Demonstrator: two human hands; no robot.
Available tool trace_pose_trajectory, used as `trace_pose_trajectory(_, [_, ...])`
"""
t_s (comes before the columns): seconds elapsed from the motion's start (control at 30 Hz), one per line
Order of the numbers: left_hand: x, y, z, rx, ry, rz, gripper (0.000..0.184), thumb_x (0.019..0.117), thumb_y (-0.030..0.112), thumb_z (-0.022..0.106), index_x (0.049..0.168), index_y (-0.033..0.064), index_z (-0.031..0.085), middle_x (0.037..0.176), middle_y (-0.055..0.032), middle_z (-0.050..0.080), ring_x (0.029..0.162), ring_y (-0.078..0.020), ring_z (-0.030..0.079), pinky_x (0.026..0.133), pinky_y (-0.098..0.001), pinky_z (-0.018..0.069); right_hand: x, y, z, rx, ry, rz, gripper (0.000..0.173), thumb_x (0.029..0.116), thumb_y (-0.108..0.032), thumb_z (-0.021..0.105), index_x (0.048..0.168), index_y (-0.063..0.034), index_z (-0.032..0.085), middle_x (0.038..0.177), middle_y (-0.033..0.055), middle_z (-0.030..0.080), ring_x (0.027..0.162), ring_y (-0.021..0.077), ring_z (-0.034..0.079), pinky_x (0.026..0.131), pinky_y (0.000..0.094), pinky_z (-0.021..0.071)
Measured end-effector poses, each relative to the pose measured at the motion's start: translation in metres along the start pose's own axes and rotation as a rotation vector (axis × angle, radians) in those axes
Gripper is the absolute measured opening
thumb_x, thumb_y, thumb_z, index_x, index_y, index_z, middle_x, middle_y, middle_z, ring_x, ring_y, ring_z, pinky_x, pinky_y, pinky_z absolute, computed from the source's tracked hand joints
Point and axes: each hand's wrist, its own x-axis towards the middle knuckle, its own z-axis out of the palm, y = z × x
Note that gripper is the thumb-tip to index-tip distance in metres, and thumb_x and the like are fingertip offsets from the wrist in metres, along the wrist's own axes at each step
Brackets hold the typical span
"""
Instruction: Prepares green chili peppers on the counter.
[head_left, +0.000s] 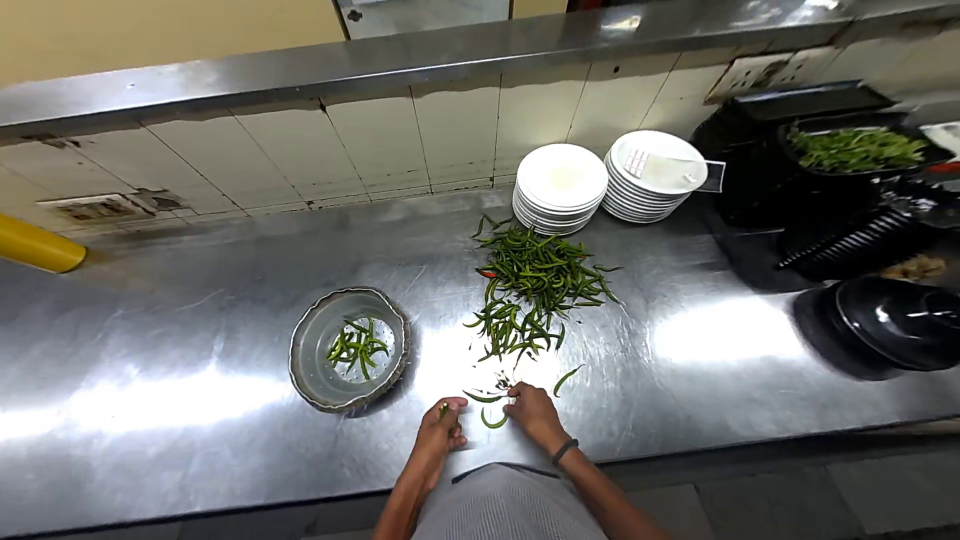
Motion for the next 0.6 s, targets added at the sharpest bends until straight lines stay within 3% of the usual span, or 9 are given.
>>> trace_pose_trajectory(0.07, [-0.003,0.001,-0.008,0.026,-0.035,0.021,0.027,0.1093,0.019,0.046,0.122,0.0031,0.064,0.087,-0.0050,0.059,0.069,-0.0150,0.059,0.065,-0.0309,0.0562,-0.004,-0.008,0.010,-0.047,0.074,0.033,0.025,0.0954,-0.025,0.065,0.109,-0.0062,0.071,0.103,0.0148,0.072,0.101,0.0325,0.069,0.088,0.0532,0.0549])
trace_pose_trajectory(0.13, [-0.004,0.000,-0.016,0.057,-0.070,0.059,0.030,0.1096,0.019,0.045,0.125,0.0018,0.064,0.102,-0.0094,0.066,0.085,-0.0192,0.066,0.076,-0.0346,0.0593,-0.005,-0.008,0.015,-0.004,0.165,0.045,0.022,0.0953,-0.026,0.062,0.096,-0.0066,0.073,0.094,0.0125,0.072,0.093,0.0296,0.070,0.082,0.0520,0.0554])
trace_pose_trajectory(0.17, [-0.003,-0.002,-0.021,0.081,-0.088,0.073,0.032,0.1100,0.020,0.044,0.128,0.0007,0.063,0.108,-0.0119,0.069,0.092,-0.0215,0.069,0.082,-0.0366,0.0600,-0.007,-0.007,0.016,0.050,0.199,0.048,0.022,0.0941,-0.026,0.063,0.095,-0.0068,0.074,0.091,0.0111,0.072,0.090,0.0280,0.070,0.081,0.0512,0.0557])
trace_pose_trajectory(0.27, [-0.001,-0.006,-0.032,0.119,-0.138,0.068,0.033,0.1100,0.019,0.044,0.131,-0.0010,0.061,0.116,-0.0151,0.071,0.102,-0.0249,0.071,0.090,-0.0391,0.0597,-0.016,-0.005,0.020,0.127,0.270,0.076,0.022,0.0922,-0.027,0.067,0.102,-0.0082,0.073,0.089,0.0074,0.073,0.085,0.0250,0.071,0.079,0.0499,0.0567])
trace_pose_trajectory(0.33, [-0.001,-0.004,-0.037,0.154,-0.184,0.057,0.033,0.1099,0.019,0.044,0.131,-0.0003,0.061,0.115,-0.0144,0.072,0.102,-0.0243,0.072,0.089,-0.0386,0.0599,-0.023,-0.009,0.027,0.091,0.259,0.100,0.032,0.0909,-0.028,0.071,0.117,-0.0093,0.069,0.090,0.0072,0.074,0.085,0.0256,0.071,0.080,0.0510,0.0577])
trace_pose_trajectory(0.4, [-0.003,-0.002,-0.042,0.182,-0.238,0.048,0.033,0.1099,0.019,0.043,0.131,0.0001,0.061,0.116,-0.0142,0.072,0.102,-0.0241,0.072,0.089,-0.0381,0.0600,-0.028,-0.017,0.037,-0.004,0.246,0.130,0.038,0.0916,-0.023,0.067,0.128,-0.0124,0.065,0.091,0.0075,0.074,0.085,0.0277,0.071,0.078,0.0525,0.0571])
trace_pose_trajectory(0.5, [-0.001,0.004,-0.050,0.238,-0.283,0.036,0.033,0.1098,0.020,0.044,0.131,0.0009,0.061,0.115,-0.0136,0.072,0.100,-0.0234,0.072,0.088,-0.0379,0.0604,-0.025,-0.026,0.041,-0.036,0.297,0.156,0.038,0.0915,-0.020,0.061,0.129,-0.0180,0.066,0.091,0.0053,0.075,0.085,0.0271,0.072,0.075,0.0527,0.0565])
trace_pose_trajectory(0.6, [0.005,0.001,-0.053,0.300,-0.297,0.072,0.033,0.1095,0.019,0.044,0.130,0.0012,0.062,0.114,-0.0124,0.072,0.100,-0.0224,0.072,0.088,-0.0371,0.0601,-0.029,-0.026,0.035,0.198,0.377,0.105,0.031,0.0925,-0.021,0.062,0.121,-0.0158,0.074,0.096,0.0019,0.075,0.086,0.0190,0.071,0.080,0.0462,0.0580])
